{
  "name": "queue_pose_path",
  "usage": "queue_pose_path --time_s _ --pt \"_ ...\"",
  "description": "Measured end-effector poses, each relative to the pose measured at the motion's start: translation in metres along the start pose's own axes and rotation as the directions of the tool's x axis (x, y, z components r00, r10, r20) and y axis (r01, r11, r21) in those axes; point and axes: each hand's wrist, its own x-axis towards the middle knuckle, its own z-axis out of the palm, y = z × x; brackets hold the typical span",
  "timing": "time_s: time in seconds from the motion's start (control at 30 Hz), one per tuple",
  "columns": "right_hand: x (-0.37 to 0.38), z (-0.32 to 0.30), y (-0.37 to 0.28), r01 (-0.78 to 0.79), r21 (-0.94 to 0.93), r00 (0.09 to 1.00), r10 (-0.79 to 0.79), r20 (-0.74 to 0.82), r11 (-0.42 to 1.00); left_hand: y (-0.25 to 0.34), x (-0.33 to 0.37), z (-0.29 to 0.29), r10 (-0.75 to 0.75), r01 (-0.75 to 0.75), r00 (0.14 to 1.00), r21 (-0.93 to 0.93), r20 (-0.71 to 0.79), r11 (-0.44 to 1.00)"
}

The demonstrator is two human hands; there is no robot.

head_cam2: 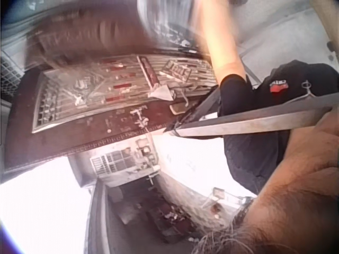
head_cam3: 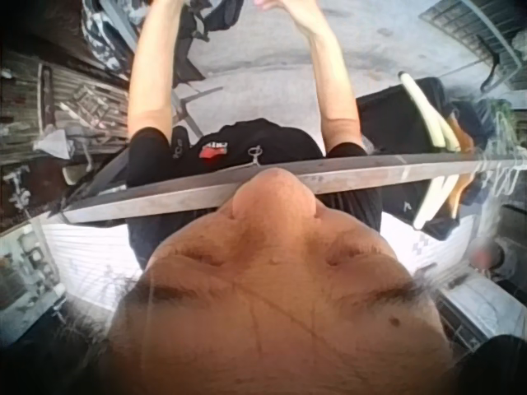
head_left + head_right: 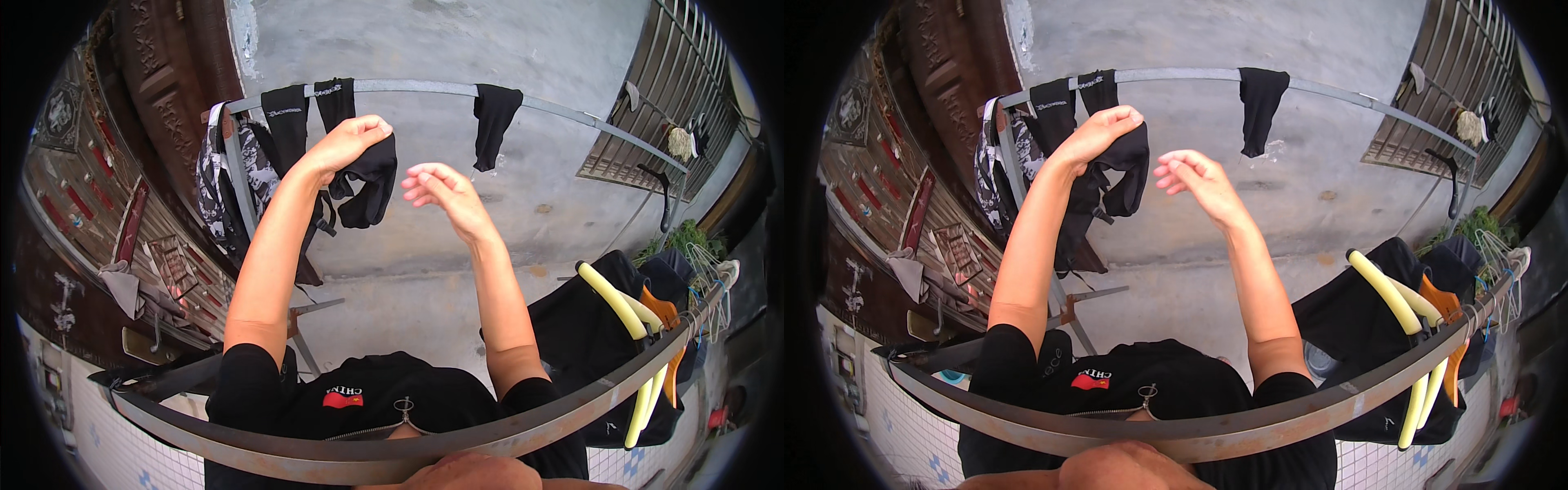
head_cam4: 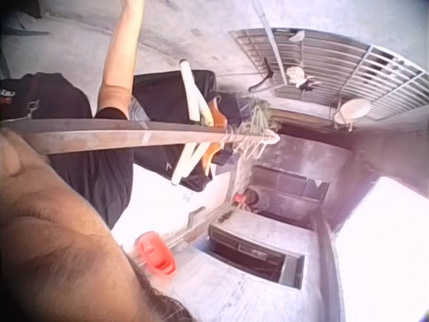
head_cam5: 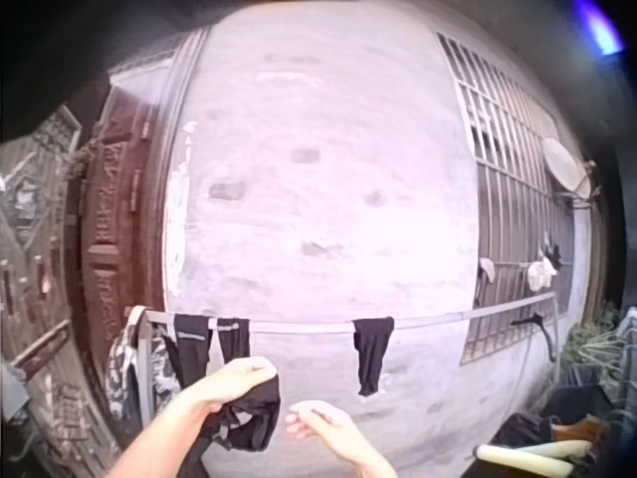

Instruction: The person hangs wet clothes on a balcony clothesline using hangers. They take items from a bucket, place them on hangers, and hang them on the line, then walk inside.

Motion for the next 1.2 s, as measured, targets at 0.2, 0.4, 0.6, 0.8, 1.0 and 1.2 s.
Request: queue_pose_path --time_s 0.2,0.4,0.6,0.8,1.0,1.2 --pt "0.002 0.037 0.06 -0.125 0.363 0.979 0.174 -0.107 0.923 0.019 -0.008 0.014 0.188 -0.269 0.958 0.454 0.218 0.849" --pt "0.011 0.059 0.074 -0.05 0.533 0.964 0.18 -0.195 0.845 0.035 -0.027 0.034 0.35 -0.42 0.897 0.769 0.271 0.482" --pt "0.014 0.046 0.056 0.353 0.11 0.714 -0.191 -0.673 0.929 0.037 -0.047 0.053 0.559 -0.334 0.823 0.878 0.095 0.342" --pt "0.009 0.036 0.006 0.485 -0.571 0.267 -0.734 -0.625 0.662 0.014 -0.059 0.094 0.836 -0.48 0.512 0.742 -0.197 0.469" --pt "0.02 0.011 -0.039 0.478 -0.873 -0.055 -0.989 -0.14 0.097 -0.002 -0.076 0.098 0.692 -0.474 0.616 0.524 -0.377 0.707" --pt "0.118 -0.026 -0.058 0.139 -0.975 0.247 -0.959 -0.138 0.176 -0.033 -0.088 0.092 0.258 -0.261 0.859 0.055 -0.442 0.964"
